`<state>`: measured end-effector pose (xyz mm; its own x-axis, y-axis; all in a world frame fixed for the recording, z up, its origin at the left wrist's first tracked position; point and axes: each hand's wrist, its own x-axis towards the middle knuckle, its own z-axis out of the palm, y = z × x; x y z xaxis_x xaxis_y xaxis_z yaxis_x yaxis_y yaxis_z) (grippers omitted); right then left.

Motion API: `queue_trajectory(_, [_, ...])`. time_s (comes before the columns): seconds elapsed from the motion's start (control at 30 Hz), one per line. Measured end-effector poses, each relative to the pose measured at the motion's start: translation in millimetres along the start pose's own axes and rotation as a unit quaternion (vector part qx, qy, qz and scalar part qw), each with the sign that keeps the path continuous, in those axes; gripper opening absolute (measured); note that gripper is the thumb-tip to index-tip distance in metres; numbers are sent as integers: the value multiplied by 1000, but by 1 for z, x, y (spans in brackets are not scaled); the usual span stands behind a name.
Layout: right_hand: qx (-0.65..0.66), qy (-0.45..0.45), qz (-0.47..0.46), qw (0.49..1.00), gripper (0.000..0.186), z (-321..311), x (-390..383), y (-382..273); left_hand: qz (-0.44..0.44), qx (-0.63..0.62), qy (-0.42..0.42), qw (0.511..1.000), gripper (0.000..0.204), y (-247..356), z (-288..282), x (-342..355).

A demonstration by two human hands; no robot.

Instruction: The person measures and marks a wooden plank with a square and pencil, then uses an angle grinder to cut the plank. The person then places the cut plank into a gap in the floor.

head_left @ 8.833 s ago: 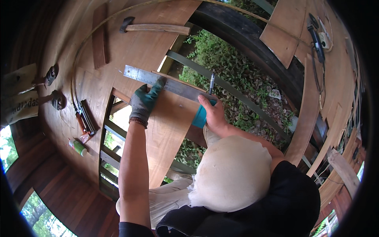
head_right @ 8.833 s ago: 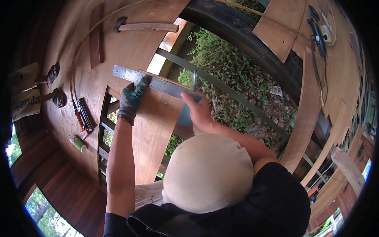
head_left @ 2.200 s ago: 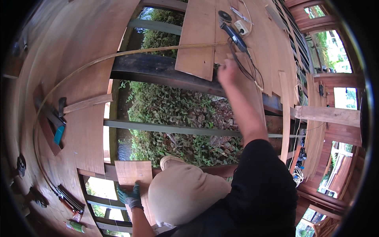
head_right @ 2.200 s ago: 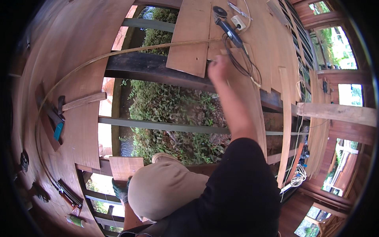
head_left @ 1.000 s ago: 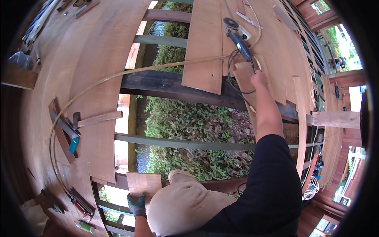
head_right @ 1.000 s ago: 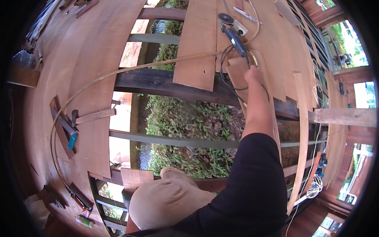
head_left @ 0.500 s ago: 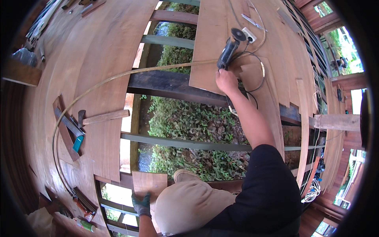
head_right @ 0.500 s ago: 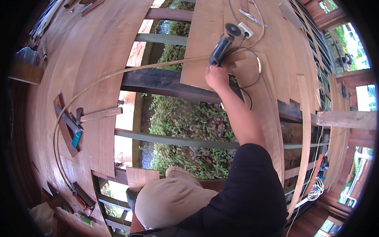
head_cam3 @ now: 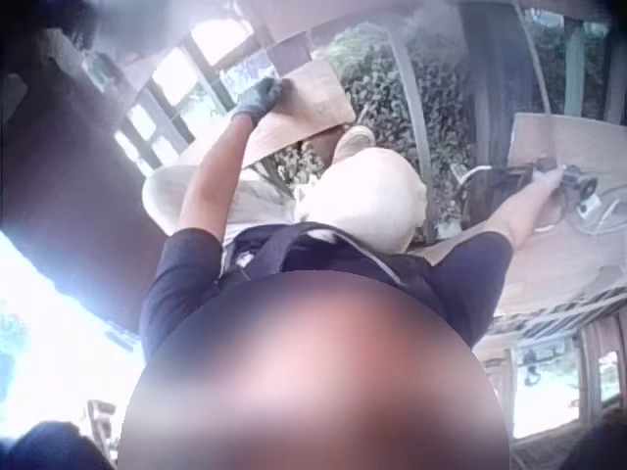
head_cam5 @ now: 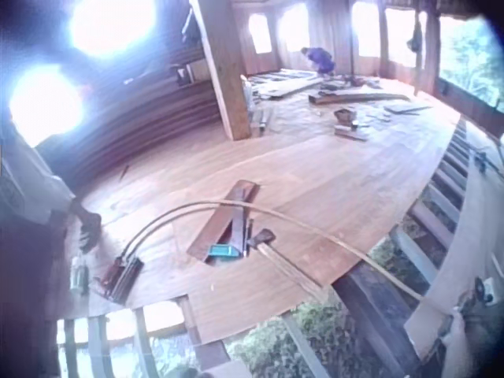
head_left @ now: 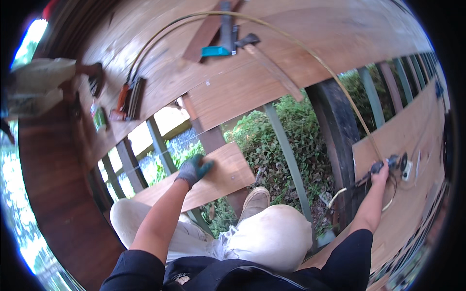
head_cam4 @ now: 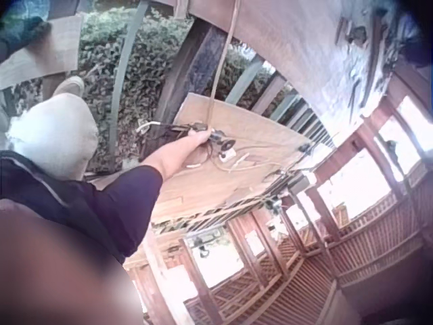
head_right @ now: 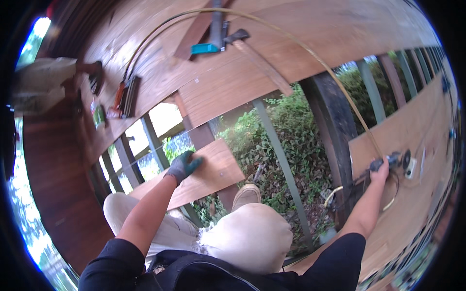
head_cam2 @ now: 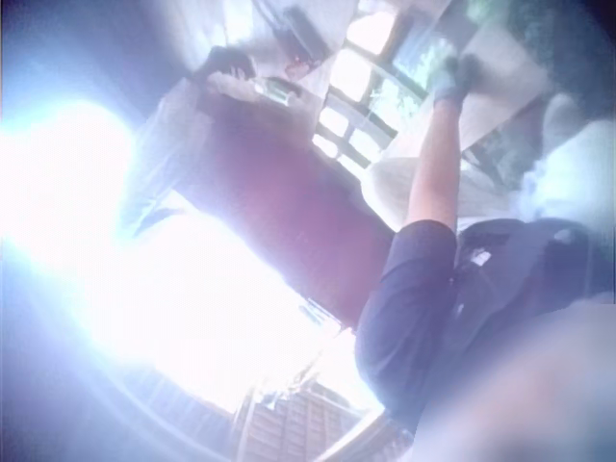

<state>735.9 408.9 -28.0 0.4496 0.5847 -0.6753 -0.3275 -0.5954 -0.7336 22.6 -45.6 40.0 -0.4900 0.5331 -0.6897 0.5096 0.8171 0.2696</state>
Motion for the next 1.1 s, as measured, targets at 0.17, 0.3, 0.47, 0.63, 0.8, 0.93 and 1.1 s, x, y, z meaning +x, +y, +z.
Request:
queue_trajectory(0.17, [-40,55,-79,995,36,21,-60,11,-2,-23,-19,1000,65,-5,3,-1])
queue_trajectory(0.3, [-141,-62,-216,964,41,62,-186,50,40,1,127,991,53,0,15,-6])
queue_trajectory(0.47, [-184,-249,-218,926,45,121,-341,108,115,-53,405,905,46,25,-1,14])
queue_trajectory(0.63, [-296,-404,-190,844,52,177,-434,191,179,-362,-83,911,80,138,12,-24])
queue_trajectory(0.8, [-328,-502,-365,712,51,190,-474,246,65,-473,-20,879,59,174,19,-57])
queue_trajectory(0.93, [-267,-642,-166,699,63,228,-449,203,105,-575,-113,804,53,148,-1,-58])
queue_trajectory(1.1, [-141,-641,119,745,80,273,-455,215,159,-617,-235,734,53,150,-4,-63])
